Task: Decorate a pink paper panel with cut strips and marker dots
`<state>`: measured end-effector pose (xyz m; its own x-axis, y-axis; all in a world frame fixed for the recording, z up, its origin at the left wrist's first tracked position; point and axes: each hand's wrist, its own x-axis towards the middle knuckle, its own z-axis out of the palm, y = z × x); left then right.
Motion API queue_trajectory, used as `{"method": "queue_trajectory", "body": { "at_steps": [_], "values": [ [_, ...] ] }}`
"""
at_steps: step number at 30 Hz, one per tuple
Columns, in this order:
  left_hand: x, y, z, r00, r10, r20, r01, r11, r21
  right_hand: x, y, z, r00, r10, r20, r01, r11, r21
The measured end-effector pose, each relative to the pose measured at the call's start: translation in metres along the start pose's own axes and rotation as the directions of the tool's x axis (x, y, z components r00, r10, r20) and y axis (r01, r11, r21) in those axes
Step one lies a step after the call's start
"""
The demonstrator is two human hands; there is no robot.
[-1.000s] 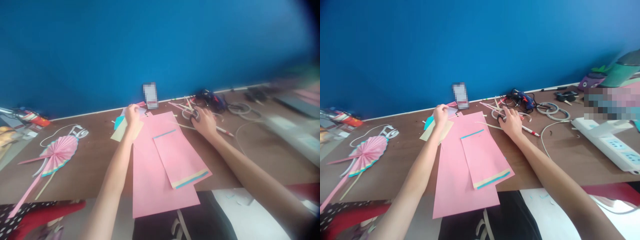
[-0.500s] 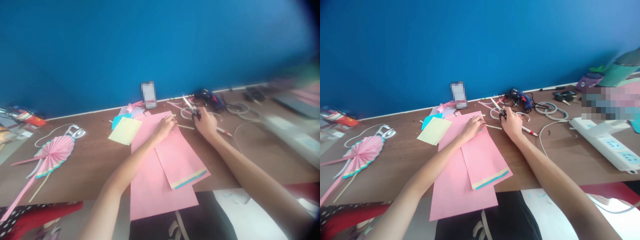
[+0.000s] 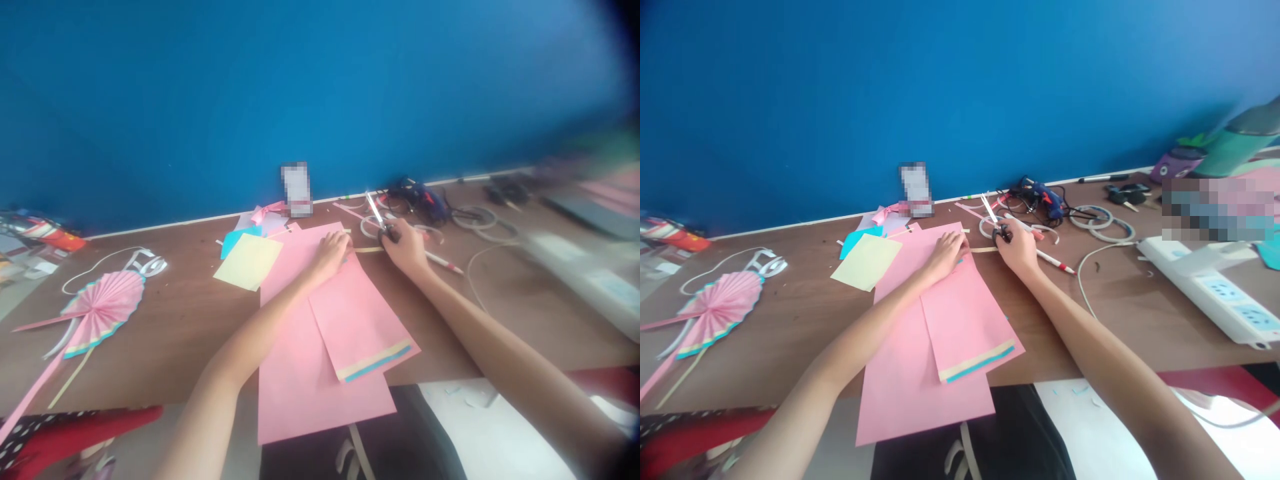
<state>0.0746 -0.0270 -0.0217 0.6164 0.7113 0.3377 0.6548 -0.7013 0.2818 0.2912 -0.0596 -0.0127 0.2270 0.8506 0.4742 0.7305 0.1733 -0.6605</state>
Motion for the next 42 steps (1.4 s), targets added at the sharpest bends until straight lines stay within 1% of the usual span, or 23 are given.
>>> {"method": "queue_trajectory", "body": {
  "at_steps": [3,6,9,11,13,14,16,17,18,19,21,22,24,25,26,28,31,33,36,37,39,41,42],
  "values": [
    [-0.001,0.0,0.001,1.0,0.013,0.007,-0.013,1.0,-0.002,0.0,-0.002,0.0,1.0,-0.008,0.006,0.008,0.998,0.057],
    [-0.001,0.0,0.0,1.0,0.02,0.001,-0.02,1.0,0.0,0.0,-0.003,0.002,0.999,-0.037,0.039,0.032,0.992,0.12],
    [-0.002,-0.001,0.001,1.0,0.005,-0.009,-0.005,1.0,0.013,0.0,-0.003,0.005,0.997,-0.033,0.068,0.02,0.983,0.181],
    [-0.002,-0.001,0.002,1.0,0.001,-0.003,-0.001,1.0,0.01,0.0,-0.003,0.005,0.997,-0.03,0.07,0.016,0.981,0.192],
    [-0.002,0.001,0.002,1.0,-0.009,-0.009,0.009,0.999,-0.037,-0.001,-0.005,0.004,0.997,-0.033,0.063,0.021,0.984,0.176],
    [-0.002,0.002,0.001,0.999,-0.026,-0.024,0.024,0.996,-0.086,-0.001,-0.007,0.003,0.998,-0.03,0.053,0.021,0.986,0.166],
    [0.0,0.003,-0.003,0.992,-0.1,-0.076,0.079,0.965,-0.25,-0.002,-0.01,0.0,0.999,-0.012,0.029,0.008,0.988,0.157],
    [0.001,0.002,-0.005,0.982,-0.157,-0.106,0.109,0.926,-0.362,-0.002,-0.011,-0.001,1.0,-0.002,0.017,-0.001,0.988,0.157],
    [0.002,0.0,-0.008,0.965,-0.224,-0.133,0.134,0.865,-0.483,-0.002,-0.013,-0.002,1.0,0.008,0.006,-0.009,0.987,0.159],
    [0.003,-0.003,-0.01,0.942,-0.297,-0.154,0.149,0.785,-0.601,-0.002,-0.014,-0.002,1.0,0.016,-0.002,-0.015,0.987,0.161],
    [0.006,-0.012,-0.013,0.876,-0.448,-0.181,0.15,0.608,-0.78,-0.002,-0.015,-0.003,1.0,0.02,-0.001,-0.02,0.987,0.157],
    [0.007,-0.017,-0.014,0.836,-0.515,-0.189,0.143,0.537,-0.832,-0.002,-0.016,-0.002,1.0,0.017,0.005,-0.018,0.988,0.154],
    [0.008,-0.028,-0.013,0.759,-0.619,-0.2,0.109,0.424,-0.899,-0.003,-0.016,-0.001,1.0,0.005,0.026,-0.009,0.988,0.152],
    [0.009,-0.032,-0.011,0.736,-0.648,-0.196,0.085,0.375,-0.923,-0.003,-0.015,0.001,0.999,-0.005,0.037,-0.001,0.988,0.153],
    [0.01,-0.036,-0.009,0.723,-0.665,-0.186,0.063,0.332,-0.941,-0.004,-0.015,0.002,0.999,-0.017,0.048,0.01,0.988,0.156],
    [0.011,-0.041,-0.006,0.715,-0.681,-0.156,0.017,0.24,-0.971,-0.006,-0.015,0.004,0.996,-0.047,0.07,0.035,0.986,0.164],
    [0.012,-0.043,-0.005,0.718,-0.688,-0.102,-0.031,0.115,-0.993,-0.009,-0.017,0.004,0.989,-0.106,0.104,0.089,0.984,0.153],
    [0.012,-0.043,-0.008,0.723,-0.688,-0.062,-0.039,0.049,-0.998,-0.009,-0.018,0.003,0.983,-0.131,0.126,0.115,0.985,0.127],
    [0.012,-0.044,-0.013,0.745,-0.667,0.001,-0.028,-0.033,-0.999,-0.01,-0.019,0.003,0.98,-0.132,0.152,0.118,0.988,0.095],
    [0.012,-0.044,-0.013,0.75,-0.662,0.01,-0.022,-0.041,-0.999,-0.009,-0.018,0.003,0.982,-0.123,0.146,0.111,0.99,0.088],
    [0.011,-0.045,-0.013,0.749,-0.663,0.014,-0.001,-0.023,-1.0,-0.008,-0.015,0.004,0.99,-0.099,0.1,0.093,0.994,0.061],
    [0.011,-0.046,-0.012,0.751,-0.66,0.017,0.027,0.005,-1.0,-0.007,-0.012,0.003,0.996,-0.069,0.052,0.07,0.997,-0.019],
    [0.011,-0.046,-0.012,0.763,-0.647,0.021,0.038,0.013,-0.999,-0.006,-0.011,0.002,0.998,-0.054,0.042,0.058,0.995,-0.084]
  ]
}}
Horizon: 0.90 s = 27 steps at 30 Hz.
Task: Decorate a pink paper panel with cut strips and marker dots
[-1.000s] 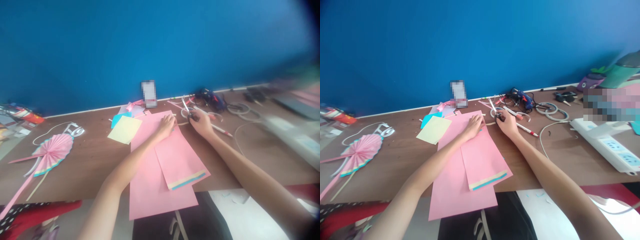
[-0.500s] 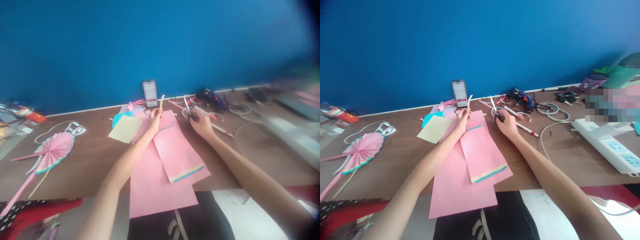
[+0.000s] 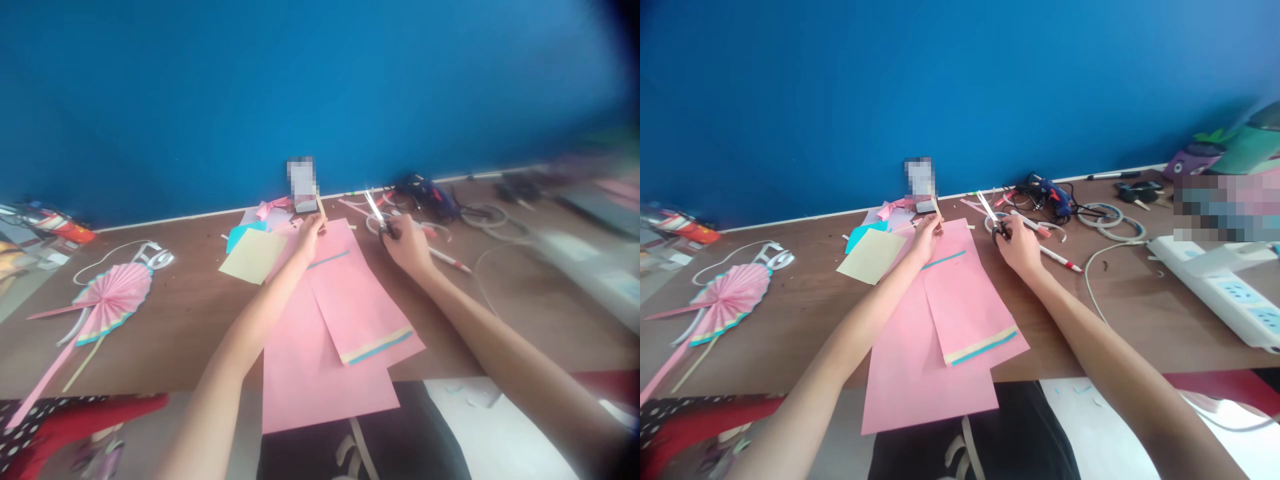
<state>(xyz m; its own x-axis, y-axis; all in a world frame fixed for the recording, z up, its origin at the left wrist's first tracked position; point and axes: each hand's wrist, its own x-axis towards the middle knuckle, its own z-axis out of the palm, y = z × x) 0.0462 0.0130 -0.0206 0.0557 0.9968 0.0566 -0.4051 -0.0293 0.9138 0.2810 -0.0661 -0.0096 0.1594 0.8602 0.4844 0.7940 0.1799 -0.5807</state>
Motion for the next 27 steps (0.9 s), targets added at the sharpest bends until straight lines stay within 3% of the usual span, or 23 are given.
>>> {"method": "queue_trajectory", "body": {
  "at_steps": [4,9,13,19,23,27],
  "values": [
    [-0.001,0.002,0.0,0.993,0.004,0.115,-0.008,0.999,0.038,0.002,0.005,-0.011,1.0,-0.001,0.024,0.008,0.956,-0.293],
    [-0.004,0.009,-0.002,0.983,-0.063,0.173,0.039,0.99,0.136,0.002,0.01,-0.021,0.994,-0.047,0.097,0.085,0.896,-0.436],
    [-0.007,0.012,-0.002,0.977,-0.069,0.203,0.03,0.982,0.186,0.002,0.007,-0.021,0.987,-0.015,0.161,0.087,0.888,-0.452],
    [-0.004,0.013,-0.001,0.982,-0.039,0.185,0.0,0.978,0.21,0.006,0.004,-0.017,0.993,0.049,0.108,0.005,0.891,-0.454],
    [-0.003,0.019,-0.002,0.968,-0.019,0.25,-0.066,0.943,0.328,0.007,0.01,-0.014,0.989,-0.02,0.147,0.079,0.907,-0.413],
    [-0.007,0.036,0.0,0.915,-0.142,0.378,-0.071,0.865,0.497,0.005,0.006,-0.013,0.988,-0.147,0.042,0.153,0.933,-0.325]
  ]
}}
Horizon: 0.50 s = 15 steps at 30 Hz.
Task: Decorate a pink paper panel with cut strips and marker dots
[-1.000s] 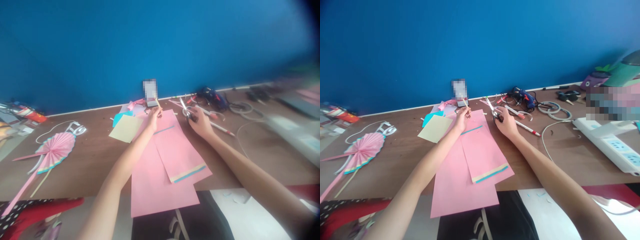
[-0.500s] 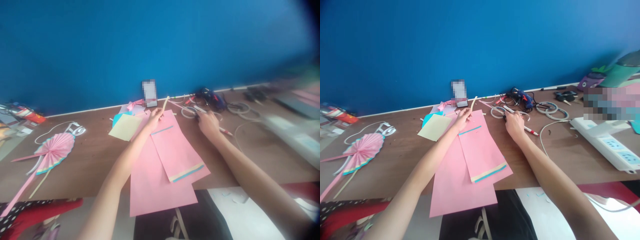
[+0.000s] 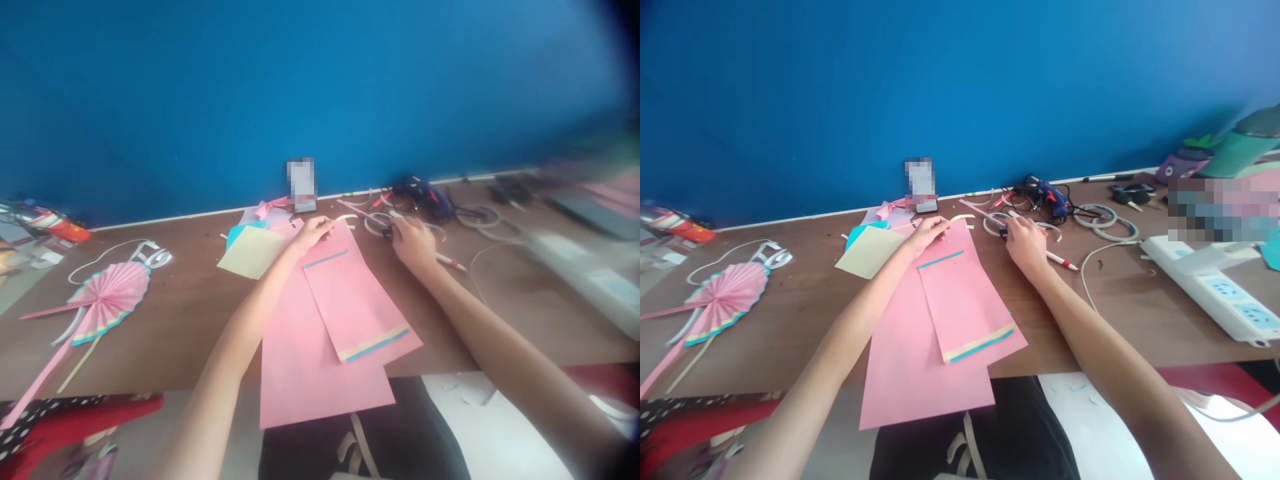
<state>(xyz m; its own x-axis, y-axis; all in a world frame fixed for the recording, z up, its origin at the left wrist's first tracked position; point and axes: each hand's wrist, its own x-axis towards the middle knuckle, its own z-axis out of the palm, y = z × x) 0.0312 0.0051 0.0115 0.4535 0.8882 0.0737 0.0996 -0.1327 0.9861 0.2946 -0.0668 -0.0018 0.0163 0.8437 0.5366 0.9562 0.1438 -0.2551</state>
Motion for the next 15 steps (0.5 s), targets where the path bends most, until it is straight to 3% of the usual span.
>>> {"method": "queue_trajectory", "body": {
  "at_steps": [3,6,10,12,15],
  "values": [
    [-0.004,0.016,-0.002,0.979,-0.027,0.202,-0.004,0.989,0.15,-0.002,-0.012,-0.005,0.995,-0.067,-0.068,0.075,0.99,0.118],
    [-0.006,0.03,-0.006,0.938,-0.044,0.344,-0.05,0.964,0.26,-0.005,-0.025,-0.008,0.981,-0.195,-0.026,0.196,0.957,0.214],
    [-0.007,0.039,-0.024,0.845,-0.187,0.501,-0.033,0.917,0.398,-0.006,-0.029,-0.005,0.944,-0.327,0.04,0.304,0.911,0.278],
    [-0.01,0.04,-0.039,0.798,-0.282,0.532,0.012,0.891,0.454,-0.006,-0.026,-0.002,0.944,-0.327,0.045,0.301,0.909,0.289],
    [-0.014,0.038,-0.06,0.859,-0.341,0.382,0.112,0.853,0.509,-0.006,-0.021,0.002,0.952,-0.301,0.047,0.276,0.917,0.288]
  ]
}}
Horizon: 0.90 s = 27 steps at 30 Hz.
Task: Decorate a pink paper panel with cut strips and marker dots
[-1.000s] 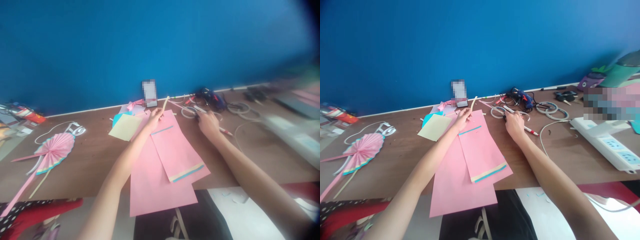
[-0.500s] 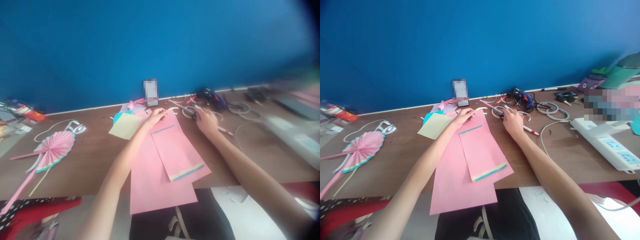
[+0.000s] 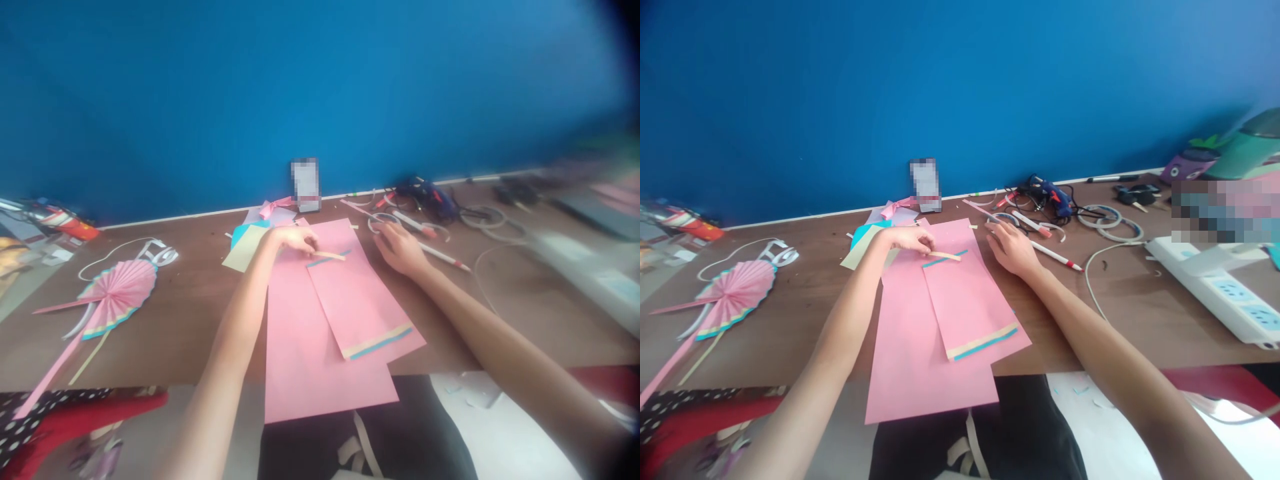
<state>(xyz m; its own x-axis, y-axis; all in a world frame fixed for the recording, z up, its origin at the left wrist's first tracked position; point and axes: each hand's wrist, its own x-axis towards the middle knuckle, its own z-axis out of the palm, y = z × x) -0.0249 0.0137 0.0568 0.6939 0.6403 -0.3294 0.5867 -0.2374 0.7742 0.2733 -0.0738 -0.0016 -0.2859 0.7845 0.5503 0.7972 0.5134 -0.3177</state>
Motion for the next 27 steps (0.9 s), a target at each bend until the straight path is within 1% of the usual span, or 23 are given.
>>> {"method": "queue_trajectory", "body": {
  "at_steps": [1,3,4,8,11,15,18,22,24,27],
  "values": [
    [-0.003,-0.004,-0.004,0.999,-0.035,-0.014,0.036,0.999,0.011,0.0,0.001,0.001,1.0,0.003,0.001,-0.003,1.0,-0.005],
    [-0.008,-0.01,-0.01,0.997,-0.082,0.006,0.082,0.996,0.035,-0.001,0.003,0.003,1.0,-0.003,0.012,0.003,1.0,-0.019],
    [-0.01,-0.011,-0.012,0.996,-0.09,0.016,0.089,0.995,0.043,-0.001,0.003,0.004,1.0,-0.011,0.019,0.011,1.0,-0.026],
    [-0.014,-0.015,-0.017,0.994,-0.106,-0.021,0.107,0.993,0.051,-0.001,0.007,0.006,1.0,-0.024,0.02,0.025,0.998,-0.055],
    [-0.015,-0.018,-0.018,0.992,-0.125,0.016,0.124,0.991,0.045,0.0,0.013,0.007,1.0,0.013,-0.006,-0.014,0.995,-0.099],
    [-0.013,-0.025,-0.02,0.995,-0.103,0.013,0.103,0.995,-0.003,-0.001,0.02,0.009,0.999,0.051,0.0,-0.051,0.984,-0.17],
    [-0.011,-0.029,-0.021,0.996,-0.088,-0.024,0.088,0.996,-0.008,-0.002,0.021,0.01,0.996,0.08,0.032,-0.07,0.964,-0.257],
    [-0.005,-0.03,-0.018,0.996,-0.02,-0.087,0.019,1.0,-0.018,-0.002,0.019,0.011,0.993,0.113,0.047,-0.091,0.94,-0.329],
    [0.001,-0.029,-0.014,0.993,-0.013,-0.114,0.013,1.0,0.006,-0.002,0.02,0.012,0.992,0.121,0.036,-0.101,0.93,-0.354],
    [0.011,-0.023,-0.006,0.989,-0.035,-0.142,0.048,0.995,0.092,-0.001,0.021,0.011,0.992,0.126,0.029,-0.105,0.916,-0.388]
  ]
}}
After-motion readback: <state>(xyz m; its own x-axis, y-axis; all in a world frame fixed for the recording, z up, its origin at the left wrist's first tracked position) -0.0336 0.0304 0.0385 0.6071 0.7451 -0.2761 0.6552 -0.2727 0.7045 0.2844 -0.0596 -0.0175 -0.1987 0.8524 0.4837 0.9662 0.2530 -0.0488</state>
